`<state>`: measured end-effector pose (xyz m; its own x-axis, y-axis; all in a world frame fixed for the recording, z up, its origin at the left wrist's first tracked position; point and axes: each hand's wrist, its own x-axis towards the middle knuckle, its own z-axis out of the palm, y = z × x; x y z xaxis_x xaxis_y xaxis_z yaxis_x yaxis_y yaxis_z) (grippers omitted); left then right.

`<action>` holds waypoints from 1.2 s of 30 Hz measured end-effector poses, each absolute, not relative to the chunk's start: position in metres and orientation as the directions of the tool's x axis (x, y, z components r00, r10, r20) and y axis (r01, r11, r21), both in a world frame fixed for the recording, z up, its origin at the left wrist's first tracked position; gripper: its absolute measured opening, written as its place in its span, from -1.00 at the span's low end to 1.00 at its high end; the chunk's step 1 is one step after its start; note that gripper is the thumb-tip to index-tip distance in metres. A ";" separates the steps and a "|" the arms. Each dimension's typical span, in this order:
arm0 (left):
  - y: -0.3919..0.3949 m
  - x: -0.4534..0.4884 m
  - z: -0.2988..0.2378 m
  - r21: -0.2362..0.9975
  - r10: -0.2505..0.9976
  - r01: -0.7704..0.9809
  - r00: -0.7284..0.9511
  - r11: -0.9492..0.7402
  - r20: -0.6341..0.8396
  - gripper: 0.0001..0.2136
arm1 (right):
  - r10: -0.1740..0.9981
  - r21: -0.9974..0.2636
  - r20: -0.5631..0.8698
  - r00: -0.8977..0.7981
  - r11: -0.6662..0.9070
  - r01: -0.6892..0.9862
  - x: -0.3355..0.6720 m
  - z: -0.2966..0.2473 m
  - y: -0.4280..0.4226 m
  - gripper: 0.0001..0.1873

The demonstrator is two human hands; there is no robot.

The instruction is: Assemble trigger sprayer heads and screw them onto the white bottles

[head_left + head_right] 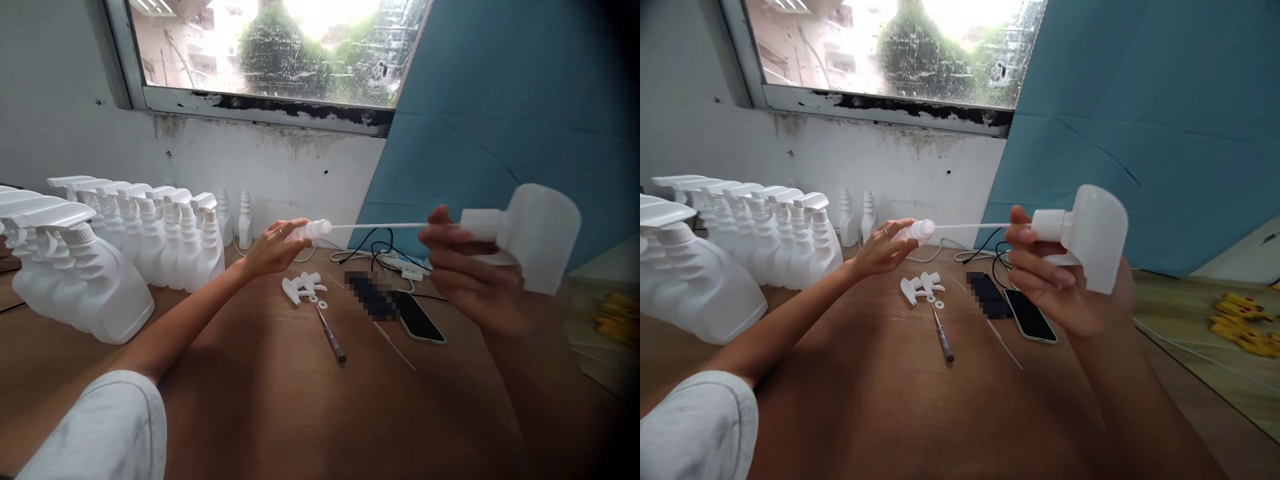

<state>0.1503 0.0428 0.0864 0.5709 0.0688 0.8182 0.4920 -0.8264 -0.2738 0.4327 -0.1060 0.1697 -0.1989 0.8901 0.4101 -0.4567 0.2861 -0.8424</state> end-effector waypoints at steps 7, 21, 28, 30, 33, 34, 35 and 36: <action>-0.032 0.158 0.080 0.074 0.132 0.139 0.474 -0.987 0.871 -0.76 | 0.888 -0.716 0.442 -0.130 0.261 -0.648 0.406 0.189 -0.107 -0.78; -0.076 0.167 0.067 0.302 0.313 0.111 0.534 -0.947 0.785 -0.78 | 0.857 -0.842 0.488 -0.166 0.512 0.168 0.367 0.148 -0.090 -0.72; -0.078 0.170 0.059 0.315 0.334 0.123 0.486 -0.941 0.808 -0.58 | 0.854 -0.906 0.387 -0.348 0.423 0.031 0.363 0.144 -0.092 -0.69; -0.079 0.171 0.056 0.405 0.417 0.128 0.446 -0.905 0.792 -0.44 | 0.859 -0.918 0.374 -0.350 0.397 -0.006 0.359 0.141 -0.092 -0.69; -0.081 0.167 0.059 0.466 0.499 0.190 0.439 -0.864 0.747 -0.33 | 0.846 -0.906 0.415 -0.335 0.420 -0.061 0.349 0.132 -0.093 -0.71; -0.081 0.164 0.062 0.445 0.499 0.228 0.439 -0.866 0.747 -0.32 | 0.842 -0.899 0.431 -0.324 0.430 -0.080 0.345 0.129 -0.093 -0.71; -0.081 0.161 0.068 0.412 0.490 0.265 0.428 -0.872 0.759 -0.33 | 0.842 -0.896 0.441 -0.311 0.434 -0.094 0.341 0.126 -0.093 -0.71; -0.082 0.158 0.074 0.376 0.468 0.288 0.410 -0.881 0.783 -0.35 | 0.845 -0.895 0.445 -0.298 0.433 -0.107 0.337 0.124 -0.093 -0.70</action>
<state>0.1577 -0.0819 0.0744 0.4101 0.4678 0.7829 0.2876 -0.8809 0.3758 0.3374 -0.0932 0.1238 -0.2983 0.8446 0.4445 -0.1069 0.4332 -0.8949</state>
